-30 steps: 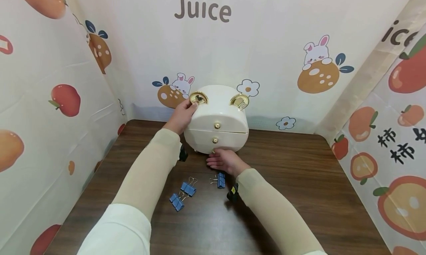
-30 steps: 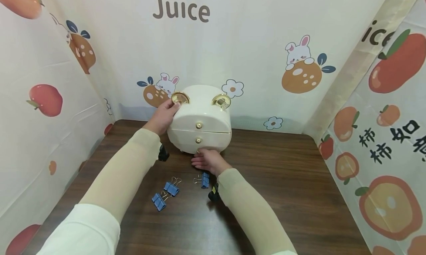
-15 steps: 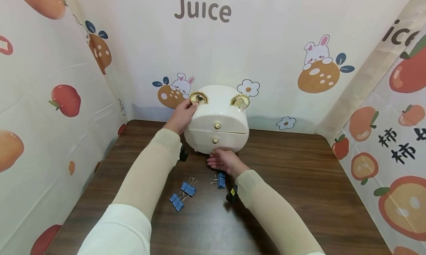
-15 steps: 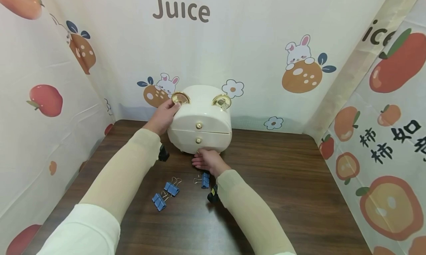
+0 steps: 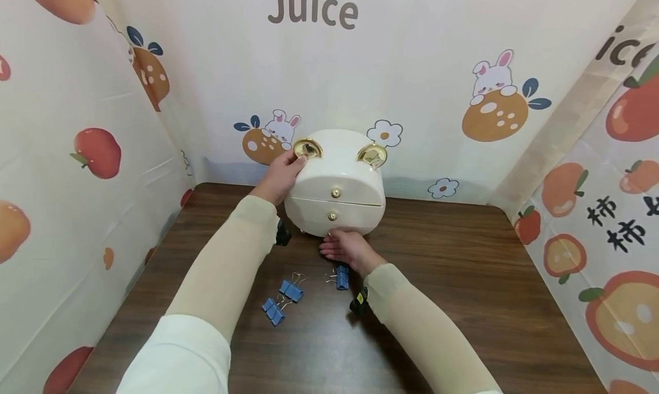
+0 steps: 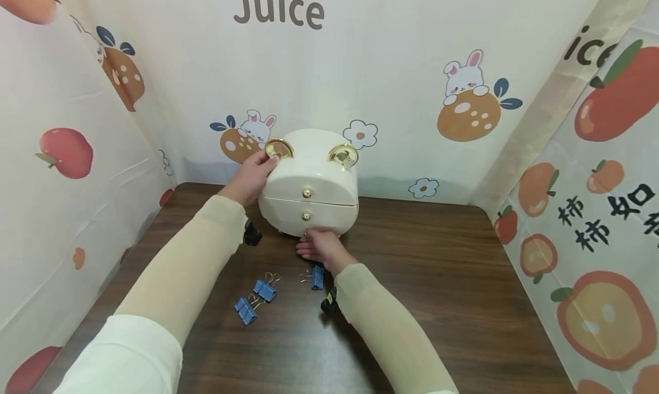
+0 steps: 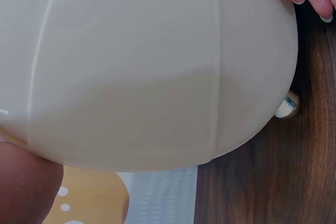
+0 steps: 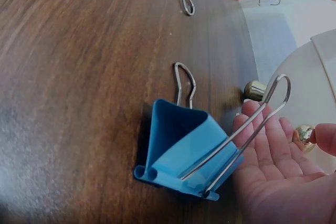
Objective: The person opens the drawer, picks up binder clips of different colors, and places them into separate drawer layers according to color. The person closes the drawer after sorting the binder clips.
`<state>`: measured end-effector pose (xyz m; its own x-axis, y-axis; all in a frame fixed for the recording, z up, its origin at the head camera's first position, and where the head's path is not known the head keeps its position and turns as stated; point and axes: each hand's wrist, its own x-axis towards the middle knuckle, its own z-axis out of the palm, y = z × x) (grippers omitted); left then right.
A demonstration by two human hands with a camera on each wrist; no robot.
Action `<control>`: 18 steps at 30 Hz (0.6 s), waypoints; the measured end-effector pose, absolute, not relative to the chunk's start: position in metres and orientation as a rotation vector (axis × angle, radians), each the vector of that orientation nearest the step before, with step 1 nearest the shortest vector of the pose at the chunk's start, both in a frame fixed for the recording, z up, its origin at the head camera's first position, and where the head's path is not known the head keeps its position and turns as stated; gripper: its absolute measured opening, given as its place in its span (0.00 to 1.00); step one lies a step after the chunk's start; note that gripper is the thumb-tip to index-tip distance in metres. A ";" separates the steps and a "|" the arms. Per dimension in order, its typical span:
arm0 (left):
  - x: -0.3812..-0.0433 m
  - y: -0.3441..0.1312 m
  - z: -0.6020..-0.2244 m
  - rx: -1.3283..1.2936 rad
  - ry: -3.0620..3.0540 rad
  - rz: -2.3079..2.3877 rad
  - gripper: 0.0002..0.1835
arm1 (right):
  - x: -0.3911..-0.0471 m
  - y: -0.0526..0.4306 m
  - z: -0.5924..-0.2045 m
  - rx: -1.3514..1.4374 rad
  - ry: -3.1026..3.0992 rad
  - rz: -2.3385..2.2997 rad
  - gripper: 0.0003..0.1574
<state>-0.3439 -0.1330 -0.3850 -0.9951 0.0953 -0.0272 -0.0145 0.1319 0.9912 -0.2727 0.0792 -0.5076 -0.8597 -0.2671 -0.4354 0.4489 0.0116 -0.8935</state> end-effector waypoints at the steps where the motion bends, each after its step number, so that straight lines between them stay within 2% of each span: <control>1: -0.344 -0.134 -0.384 0.081 2.302 2.006 0.26 | -0.273 0.079 -0.508 0.181 1.805 -1.898 0.28; 18: -0.343 -0.135 -0.359 0.089 2.517 1.794 0.22 | -0.271 0.078 -0.508 0.139 1.843 -1.866 0.27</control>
